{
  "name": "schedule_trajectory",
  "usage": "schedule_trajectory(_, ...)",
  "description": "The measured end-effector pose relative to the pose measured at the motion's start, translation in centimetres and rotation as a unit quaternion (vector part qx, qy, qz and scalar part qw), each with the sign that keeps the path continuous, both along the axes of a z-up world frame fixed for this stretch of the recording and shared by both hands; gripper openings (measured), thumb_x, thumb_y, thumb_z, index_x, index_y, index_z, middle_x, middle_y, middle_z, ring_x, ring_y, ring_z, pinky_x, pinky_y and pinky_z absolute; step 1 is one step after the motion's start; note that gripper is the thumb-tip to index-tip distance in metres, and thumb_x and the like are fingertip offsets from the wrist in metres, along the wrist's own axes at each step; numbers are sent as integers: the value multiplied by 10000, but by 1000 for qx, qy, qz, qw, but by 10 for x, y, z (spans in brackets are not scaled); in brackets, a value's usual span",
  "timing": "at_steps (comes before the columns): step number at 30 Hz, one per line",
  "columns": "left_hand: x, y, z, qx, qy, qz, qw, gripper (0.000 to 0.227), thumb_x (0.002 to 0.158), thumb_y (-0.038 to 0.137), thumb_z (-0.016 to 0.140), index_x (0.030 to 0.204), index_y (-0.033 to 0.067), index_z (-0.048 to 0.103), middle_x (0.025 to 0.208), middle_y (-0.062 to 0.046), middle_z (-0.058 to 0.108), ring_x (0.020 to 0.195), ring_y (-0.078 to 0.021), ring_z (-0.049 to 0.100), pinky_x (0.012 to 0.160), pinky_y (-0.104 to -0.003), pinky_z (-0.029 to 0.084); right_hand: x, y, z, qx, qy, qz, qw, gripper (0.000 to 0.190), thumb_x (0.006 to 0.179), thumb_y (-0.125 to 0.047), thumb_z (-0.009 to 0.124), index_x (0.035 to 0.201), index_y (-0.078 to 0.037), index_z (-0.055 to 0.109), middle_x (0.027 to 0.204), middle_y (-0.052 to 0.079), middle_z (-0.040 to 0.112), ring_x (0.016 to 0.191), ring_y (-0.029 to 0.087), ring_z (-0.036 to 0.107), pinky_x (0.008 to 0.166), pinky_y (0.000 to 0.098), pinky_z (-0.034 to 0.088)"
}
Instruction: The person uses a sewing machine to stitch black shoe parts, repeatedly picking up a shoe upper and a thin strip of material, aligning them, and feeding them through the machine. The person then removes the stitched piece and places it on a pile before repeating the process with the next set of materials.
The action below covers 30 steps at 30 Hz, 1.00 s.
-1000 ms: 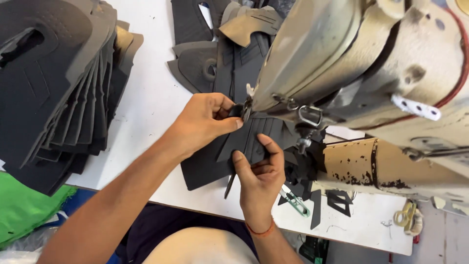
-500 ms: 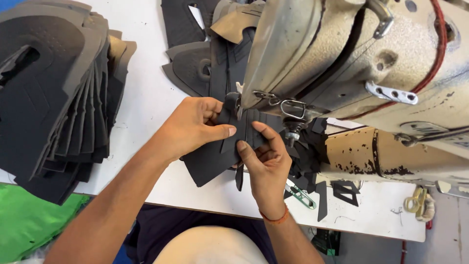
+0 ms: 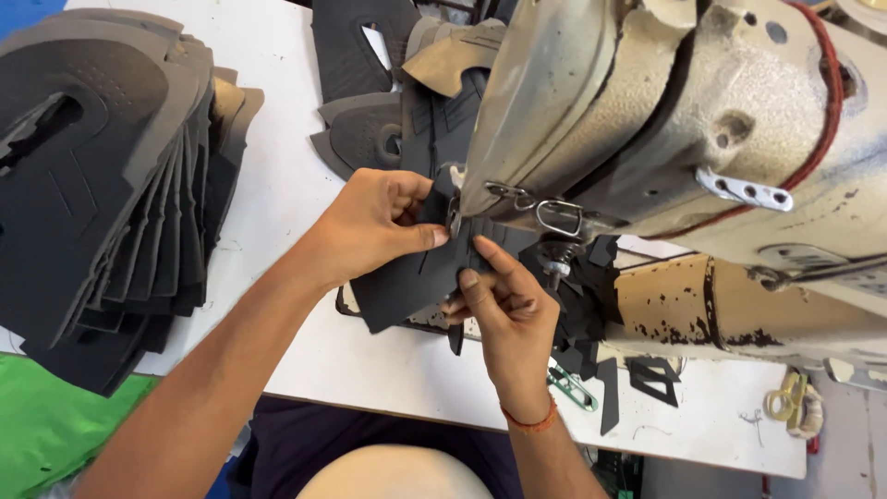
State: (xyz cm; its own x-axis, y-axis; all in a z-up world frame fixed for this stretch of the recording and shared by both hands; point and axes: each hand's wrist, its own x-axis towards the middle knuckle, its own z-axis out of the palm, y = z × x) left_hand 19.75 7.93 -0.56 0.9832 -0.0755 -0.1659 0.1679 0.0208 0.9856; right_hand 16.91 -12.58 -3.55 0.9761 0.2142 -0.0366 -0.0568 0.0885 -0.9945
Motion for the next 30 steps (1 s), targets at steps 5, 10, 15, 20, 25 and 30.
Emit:
schedule_trajectory(5,15,1,-15,-28,-37,1,999,228,837,-46,737,1065,-49,724,929,-67,777,828,-92,726,750,-247,604,21,-2,-36,-17,-53,-35,998,359,958,23,715,1314,61,679,809,8,643,719,81,594,666,227,503)
schedule_trajectory(10,26,4,-14,30,-52,-4,998,203,835,-39,750,1036,-31,721,870,-35,745,783,-67,685,712,-239,576,40,-1,-49,-9,-71,-43,997,212,926,33,724,1127,-8,674,1069,7,629,962,76,583,827,227,491)
schedule_trajectory(15,31,17,-3,39,-41,-61,997,183,844,-4,782,1010,-40,715,856,-29,732,774,-64,646,694,-249,551,43,-3,-52,43,-81,-8,996,206,942,22,712,1136,-29,662,1162,40,663,1062,105,608,918,247,503)
schedule_trajectory(20,25,21,-8,-36,17,-125,991,282,801,3,804,1043,-25,661,919,-42,743,847,-85,675,748,-262,569,40,-2,-35,17,-120,1,993,217,954,16,710,1161,-21,654,1185,53,678,1111,111,620,964,249,499)
schedule_trajectory(25,-20,-20,-21,-64,-4,101,993,321,791,-7,802,1065,-47,640,973,-104,767,875,-120,722,760,-278,595,1,-5,13,-207,-87,-50,973,288,985,-80,710,1251,16,655,871,58,690,761,100,635,666,242,529)
schedule_trajectory(30,-36,-36,-14,-100,-4,211,972,279,828,-6,770,1075,-64,656,946,-116,772,820,-118,720,717,-261,599,-35,7,1,-108,-48,-11,993,500,984,-77,647,1457,37,533,848,33,650,719,77,624,616,240,559)
